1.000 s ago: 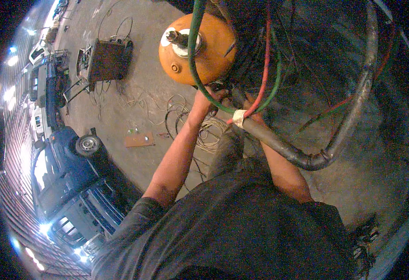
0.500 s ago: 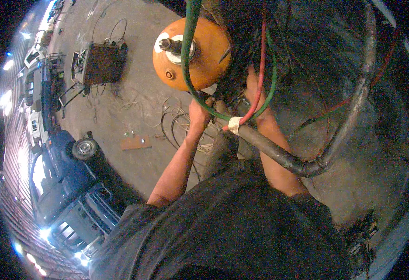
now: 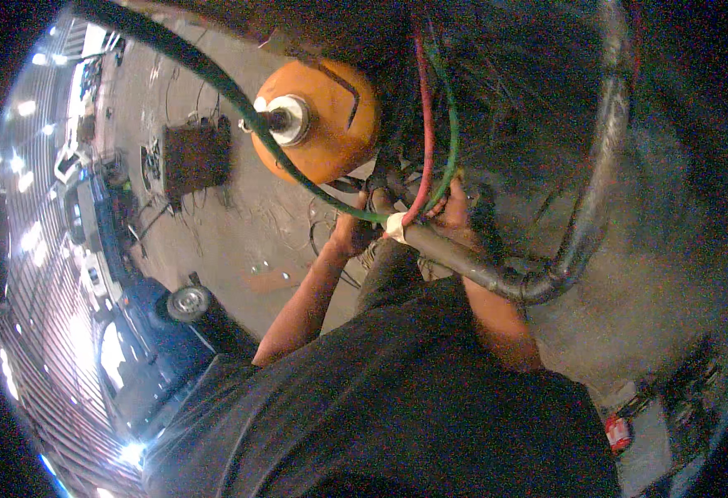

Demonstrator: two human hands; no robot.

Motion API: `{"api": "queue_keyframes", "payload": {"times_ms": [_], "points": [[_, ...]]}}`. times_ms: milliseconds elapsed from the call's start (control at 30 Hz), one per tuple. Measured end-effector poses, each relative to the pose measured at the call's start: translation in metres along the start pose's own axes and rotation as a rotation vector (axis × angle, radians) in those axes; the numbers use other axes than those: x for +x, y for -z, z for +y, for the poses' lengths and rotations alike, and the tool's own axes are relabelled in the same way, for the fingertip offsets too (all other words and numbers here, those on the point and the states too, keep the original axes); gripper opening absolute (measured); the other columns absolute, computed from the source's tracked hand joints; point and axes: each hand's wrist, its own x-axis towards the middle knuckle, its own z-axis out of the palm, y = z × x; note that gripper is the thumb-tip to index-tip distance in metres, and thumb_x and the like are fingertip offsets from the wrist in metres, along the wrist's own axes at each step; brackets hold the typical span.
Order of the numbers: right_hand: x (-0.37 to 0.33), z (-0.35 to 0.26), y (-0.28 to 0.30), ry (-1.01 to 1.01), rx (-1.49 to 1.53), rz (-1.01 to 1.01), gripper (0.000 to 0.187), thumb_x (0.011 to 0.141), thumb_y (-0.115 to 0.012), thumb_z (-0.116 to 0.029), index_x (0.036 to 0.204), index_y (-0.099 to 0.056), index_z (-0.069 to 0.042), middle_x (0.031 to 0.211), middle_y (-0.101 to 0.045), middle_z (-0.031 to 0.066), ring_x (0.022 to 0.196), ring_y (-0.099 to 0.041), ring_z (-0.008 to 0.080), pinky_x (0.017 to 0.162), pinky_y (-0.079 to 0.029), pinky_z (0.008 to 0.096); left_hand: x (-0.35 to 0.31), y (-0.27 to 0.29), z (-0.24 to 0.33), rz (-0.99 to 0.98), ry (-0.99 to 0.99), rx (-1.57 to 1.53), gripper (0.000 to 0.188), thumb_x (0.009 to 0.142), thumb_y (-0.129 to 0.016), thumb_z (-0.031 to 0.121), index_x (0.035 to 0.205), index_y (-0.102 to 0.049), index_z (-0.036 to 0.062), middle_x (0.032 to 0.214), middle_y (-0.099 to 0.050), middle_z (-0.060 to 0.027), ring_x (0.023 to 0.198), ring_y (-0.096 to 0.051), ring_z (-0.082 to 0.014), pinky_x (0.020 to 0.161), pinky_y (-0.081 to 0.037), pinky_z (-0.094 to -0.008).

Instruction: The person connects hoses to a gas cylinder, attaches a dual-gauge regulator, and tightens it with a wrench. They then pick up a welding torch and inspect the setup.

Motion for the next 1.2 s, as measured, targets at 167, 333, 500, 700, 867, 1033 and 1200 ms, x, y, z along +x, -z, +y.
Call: {"api": "queue_keyframes", "payload": {"times_ms": [167, 333, 500, 700, 867, 1033, 1200], "points": [[-0.044, -0.001, -0.052, 0.149, -0.180, 0.200, 0.042, 0.097, -0.052, -0.054, 0.075, -0.050, -0.018, 0.054, -0.041, -0.0053, 0.044, -0.040, 0.0101, 0.042, -0.033, 0.0273, -0.018, 0.031, -0.005, -0.456, 0.168, -0.594, 0.049, 0.094, -0.061, 0.044, 0.123, -0.057, 0.0058, 0.119, -0.063, -0.0151, 0.115, -0.058, -0.0306, 0.098, -0.046, -0.0435], [-0.004, 0.074, 0.007, 0.706, -0.350, 0.116, 0.032, 0.099, -0.050, -0.048, 0.099, -0.056, -0.016, 0.077, -0.056, -0.0011, 0.061, -0.056, 0.0151, 0.056, -0.047, 0.0311, 0.005, 0.042, 0.024, -0.722, 0.273, -0.749, 0.054, 0.095, -0.059, 0.043, 0.136, -0.050, 0.0077, 0.131, -0.058, -0.0087, 0.124, -0.052, -0.0301, 0.105, -0.039, -0.0492], [-0.038, 0.112, -0.008, 0.457, 0.455, 0.186, 0.039, 0.102, -0.041, -0.049, 0.085, -0.054, -0.017, 0.066, -0.050, -0.0014, 0.053, -0.044, 0.0141, 0.052, -0.041, 0.0342, 0.028, 0.025, 0.012, -0.803, 0.321, -0.705, 0.056, 0.094, -0.059, 0.050, 0.133, -0.051, 0.0101, 0.127, -0.059, -0.0070, 0.121, -0.053, -0.0287, 0.103, -0.040, -0.0500], [-0.089, 0.191, -0.073, 1.047, 0.309, -0.023, 0.045, 0.104, -0.039, -0.044, 0.070, -0.044, -0.015, 0.053, -0.039, -0.0009, 0.051, -0.040, 0.0164, 0.057, -0.039, 0.0352, 0.027, 0.018, 0.019, -0.664, 0.343, -0.582, 0.053, 0.086, -0.069, 0.055, 0.113, -0.060, 0.0111, 0.113, -0.058, -0.0071, 0.102, -0.053, -0.0241, 0.091, -0.041, -0.0445], [-0.075, 0.180, -0.050, 0.949, 0.399, 0.012, 0.044, 0.103, -0.044, -0.041, 0.068, -0.042, -0.015, 0.053, -0.037, -0.0009, 0.049, -0.038, 0.0160, 0.056, -0.036, 0.0345, 0.040, 0.020, 0.003, -0.734, 0.320, -0.548, 0.053, 0.087, -0.067, 0.057, 0.110, -0.062, 0.0099, 0.104, -0.061, -0.0070, 0.094, -0.056, -0.0229, 0.084, -0.046, -0.0416], [-0.065, 0.205, -0.063, 1.040, 0.405, 0.088, 0.044, 0.101, -0.047, -0.041, 0.067, -0.042, -0.014, 0.052, -0.039, 0.0003, 0.049, -0.040, 0.0181, 0.056, -0.037, 0.0360, 0.038, 0.013, -0.010, -0.725, 0.159, -0.584, 0.062, 0.090, -0.061, 0.059, 0.122, -0.058, 0.0059, 0.109, -0.060, -0.0093, 0.099, -0.057, -0.0238, 0.088, -0.048, -0.0390], [-0.074, 0.229, -0.086, 1.214, 0.136, 0.169, 0.046, 0.101, -0.045, -0.040, 0.067, -0.047, -0.011, 0.056, -0.045, 0.0038, 0.056, -0.048, 0.0199, 0.062, -0.041, 0.0356, 0.031, 0.008, -0.009, -0.792, -0.015, -0.632, 0.068, 0.094, -0.055, 0.059, 0.131, -0.053, 0.0027, 0.113, -0.060, -0.0109, 0.102, -0.058, -0.0234, 0.090, -0.047, -0.0387]]}}
